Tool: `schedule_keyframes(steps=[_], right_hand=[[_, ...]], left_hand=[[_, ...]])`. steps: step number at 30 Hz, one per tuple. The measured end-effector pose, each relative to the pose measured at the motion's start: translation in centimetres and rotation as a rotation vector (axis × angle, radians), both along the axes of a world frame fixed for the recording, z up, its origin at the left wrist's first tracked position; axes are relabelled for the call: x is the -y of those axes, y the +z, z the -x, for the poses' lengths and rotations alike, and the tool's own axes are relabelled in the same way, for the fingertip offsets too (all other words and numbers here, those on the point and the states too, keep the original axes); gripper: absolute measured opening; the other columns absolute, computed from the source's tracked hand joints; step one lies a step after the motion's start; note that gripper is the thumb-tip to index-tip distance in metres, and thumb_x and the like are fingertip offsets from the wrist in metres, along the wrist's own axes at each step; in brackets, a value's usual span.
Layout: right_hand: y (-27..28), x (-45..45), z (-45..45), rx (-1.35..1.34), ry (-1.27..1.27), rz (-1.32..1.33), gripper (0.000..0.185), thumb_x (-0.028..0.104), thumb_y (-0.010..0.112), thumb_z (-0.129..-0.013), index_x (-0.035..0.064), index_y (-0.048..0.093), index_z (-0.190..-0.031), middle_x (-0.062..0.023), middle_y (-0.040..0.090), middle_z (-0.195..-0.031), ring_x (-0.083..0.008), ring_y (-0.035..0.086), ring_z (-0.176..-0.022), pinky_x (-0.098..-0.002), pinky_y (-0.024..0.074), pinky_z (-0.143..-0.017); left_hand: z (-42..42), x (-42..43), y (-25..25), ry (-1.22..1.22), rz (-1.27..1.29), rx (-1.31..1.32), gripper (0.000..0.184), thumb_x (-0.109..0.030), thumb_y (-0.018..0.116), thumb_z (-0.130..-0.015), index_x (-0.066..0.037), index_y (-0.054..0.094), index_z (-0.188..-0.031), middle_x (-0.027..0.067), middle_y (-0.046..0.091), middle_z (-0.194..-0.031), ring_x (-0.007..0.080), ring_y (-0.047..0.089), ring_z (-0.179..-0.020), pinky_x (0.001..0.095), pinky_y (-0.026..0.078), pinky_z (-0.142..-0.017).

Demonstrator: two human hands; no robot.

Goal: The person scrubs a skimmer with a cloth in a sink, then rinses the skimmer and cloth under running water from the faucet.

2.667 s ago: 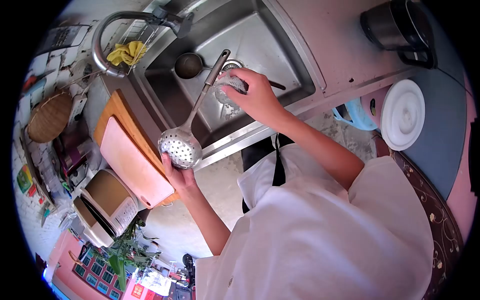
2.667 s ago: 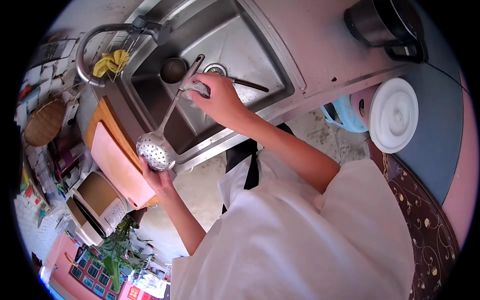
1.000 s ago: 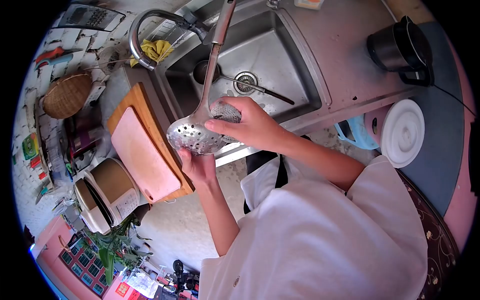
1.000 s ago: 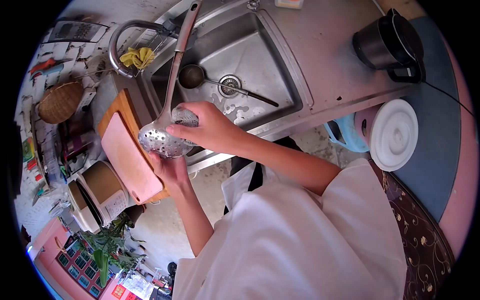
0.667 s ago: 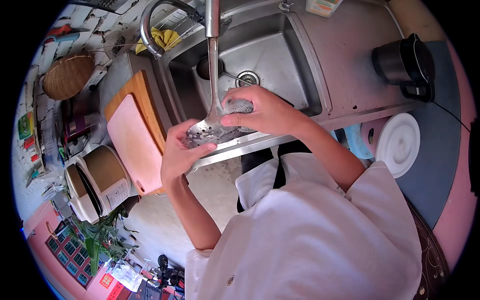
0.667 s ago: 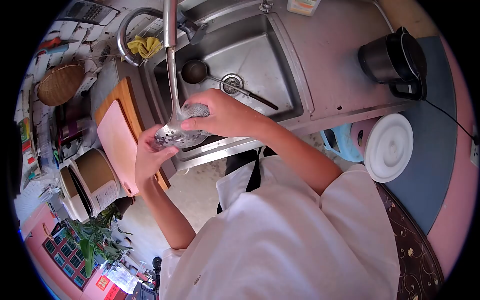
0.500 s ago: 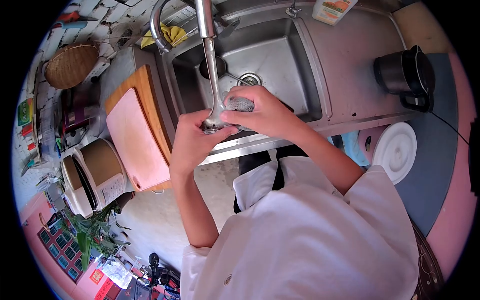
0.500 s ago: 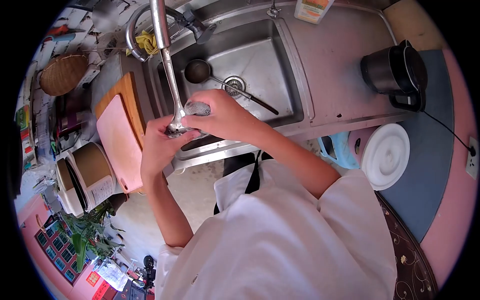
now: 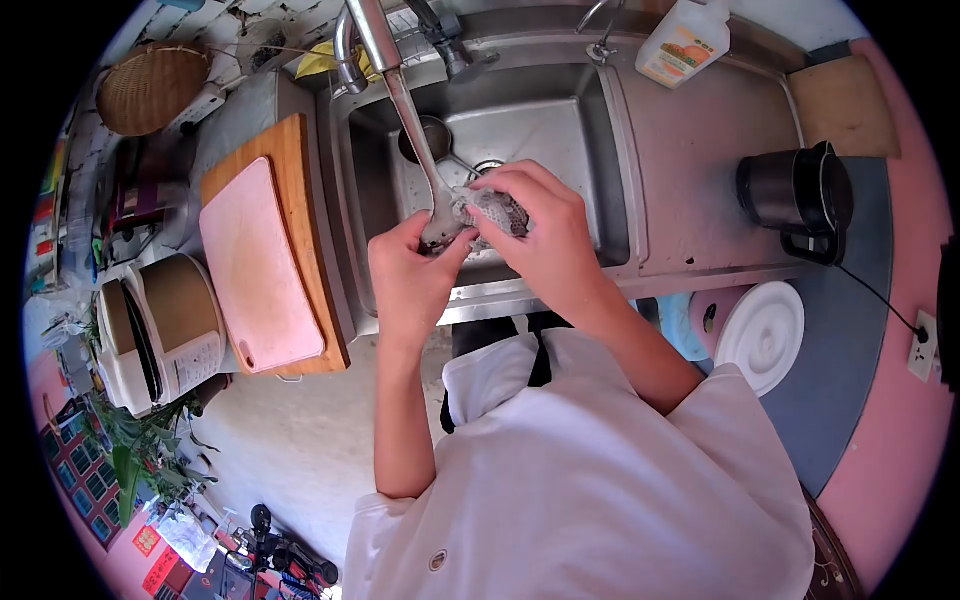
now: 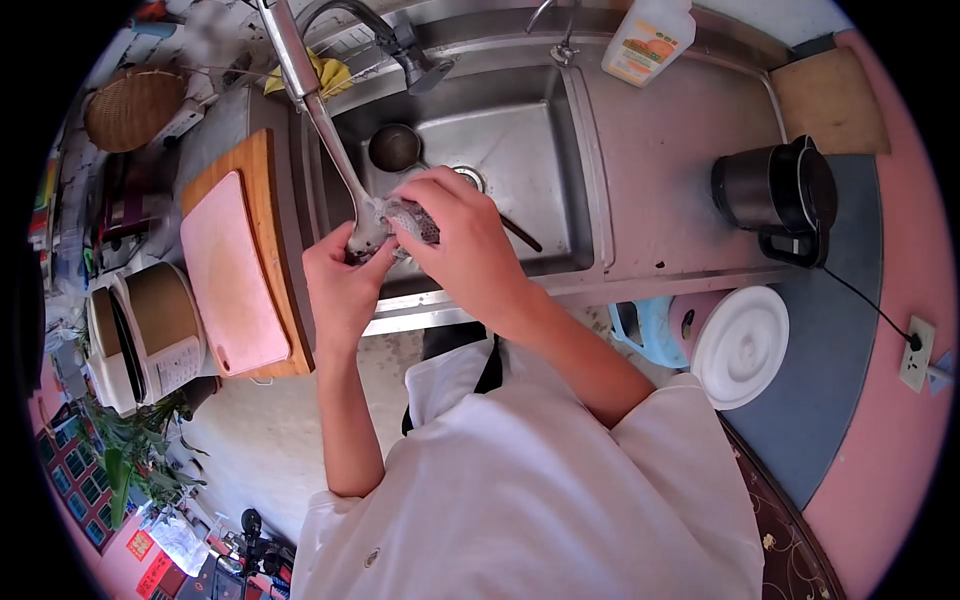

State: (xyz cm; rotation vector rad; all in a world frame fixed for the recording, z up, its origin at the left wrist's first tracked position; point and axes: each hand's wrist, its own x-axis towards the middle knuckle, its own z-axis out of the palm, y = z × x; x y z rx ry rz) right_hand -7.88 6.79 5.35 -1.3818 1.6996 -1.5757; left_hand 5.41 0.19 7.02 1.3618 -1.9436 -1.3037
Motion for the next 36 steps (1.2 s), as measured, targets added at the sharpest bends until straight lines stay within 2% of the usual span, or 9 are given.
schedule_keyframes(steps=[3,7,15,17,21,25,26,34,36], right_hand=[[0.0,0.3,-0.3,-0.071,0.024,-0.035,0.028,-0.002,0.069,-0.069,0.0004,0.058,-0.095,-0.0119,0.057,-0.093,-0.031,0.059,-0.083,-0.0365,0.0487,-0.071],[0.1,1.2,-0.7,-0.093,-0.011,-0.082,0.026,0.001,0.066,-0.072,0.0004,0.057,-0.096,-0.0125,0.056,-0.092,-0.0326,0.059,-0.083,-0.0385,0.0486,-0.07],[-0.2,1.8,-0.9,-0.068,0.061,-0.063,0.024,0.001,0.066,-0.072,-0.0007,0.059,-0.095,-0.0143,0.058,-0.092,-0.0334,0.059,-0.081,-0.0382,0.0485,-0.07],[0.0,1.3,-1.4,-0.044,0.178,-0.038,0.024,0.0,0.065,-0.072,-0.0015,0.059,-0.095,-0.0149,0.058,-0.092,-0.0338,0.059,-0.081,-0.0376,0.0486,-0.071],[-0.1,2.5,-0.6,-0.037,-0.007,-0.069,0.022,-0.001,0.066,-0.07,-0.0018,0.06,-0.091,-0.0146,0.059,-0.088,-0.0331,0.06,-0.08,-0.037,0.0484,-0.069],[0.0,1.6,-1.2,-0.029,0.108,0.01,0.019,0.0,0.064,-0.073,-0.003,0.06,-0.091,-0.0151,0.06,-0.087,-0.0333,0.06,-0.077,-0.0369,0.0482,-0.069],[0.2,2.0,-0.5,-0.004,0.05,-0.06,0.019,0.0,0.065,-0.072,-0.0029,0.06,-0.091,-0.0151,0.06,-0.086,-0.0338,0.059,-0.078,-0.0366,0.0478,-0.07],[0.2,1.6,-1.0,0.058,0.089,-0.059,0.02,0.0,0.066,-0.072,-0.0027,0.061,-0.091,-0.0144,0.06,-0.087,-0.0318,0.06,-0.078,-0.0353,0.0479,-0.068],[0.2,1.5,-1.9,0.114,-0.036,-0.026,0.02,0.001,0.066,-0.072,-0.0031,0.061,-0.091,-0.0145,0.06,-0.087,-0.0316,0.06,-0.077,-0.0346,0.048,-0.068]], left_hand=[[0.3,0.2,-0.4,0.007,0.168,0.132,0.022,-0.007,0.073,-0.069,0.006,0.055,-0.07,0.0137,0.045,-0.05,0.0154,0.035,-0.044,0.0299,0.033,-0.045],[0.8,0.1,-0.1,0.056,0.151,0.191,0.02,-0.008,0.07,-0.068,0.005,0.055,-0.069,0.0171,0.044,-0.051,0.0228,0.034,-0.044,0.0331,0.035,-0.046],[0.8,0.4,-0.5,0.074,0.245,0.229,0.017,-0.008,0.069,-0.069,0.004,0.058,-0.07,0.0203,0.053,-0.056,0.0381,0.051,-0.052,0.0382,0.042,-0.052],[0.9,0.6,-0.1,0.05,0.222,0.251,0.017,-0.009,0.069,-0.069,0.004,0.058,-0.07,0.0203,0.054,-0.057,0.0389,0.052,-0.054,0.0388,0.043,-0.053],[1.0,0.3,-0.2,0.017,0.206,0.27,0.017,-0.01,0.069,-0.068,0.003,0.057,-0.069,0.0205,0.056,-0.06,0.0407,0.053,-0.058,0.04,0.044,-0.055],[1.0,0.5,-0.1,0.012,0.382,0.237,0.017,-0.009,0.068,-0.068,0.002,0.055,-0.067,0.0209,0.056,-0.06,0.0415,0.054,-0.06,0.0416,0.044,-0.055],[1.3,0.5,0.5,-0.013,0.235,0.349,0.011,-0.007,0.066,-0.068,0.002,0.059,-0.07,0.0217,0.057,-0.062,0.0422,0.055,-0.063,0.0428,0.045,-0.057],[1.9,0.3,0.2,-0.012,0.325,0.294,0.008,-0.005,0.063,-0.07,0.0,0.064,-0.076,0.0214,0.059,-0.065,0.0412,0.058,-0.065,0.0427,0.047,-0.059],[1.9,0.3,0.1,-0.005,0.335,0.278,0.009,-0.005,0.062,-0.07,0.0,0.064,-0.077,0.0212,0.059,-0.064,0.0411,0.058,-0.064,0.0424,0.047,-0.059]])
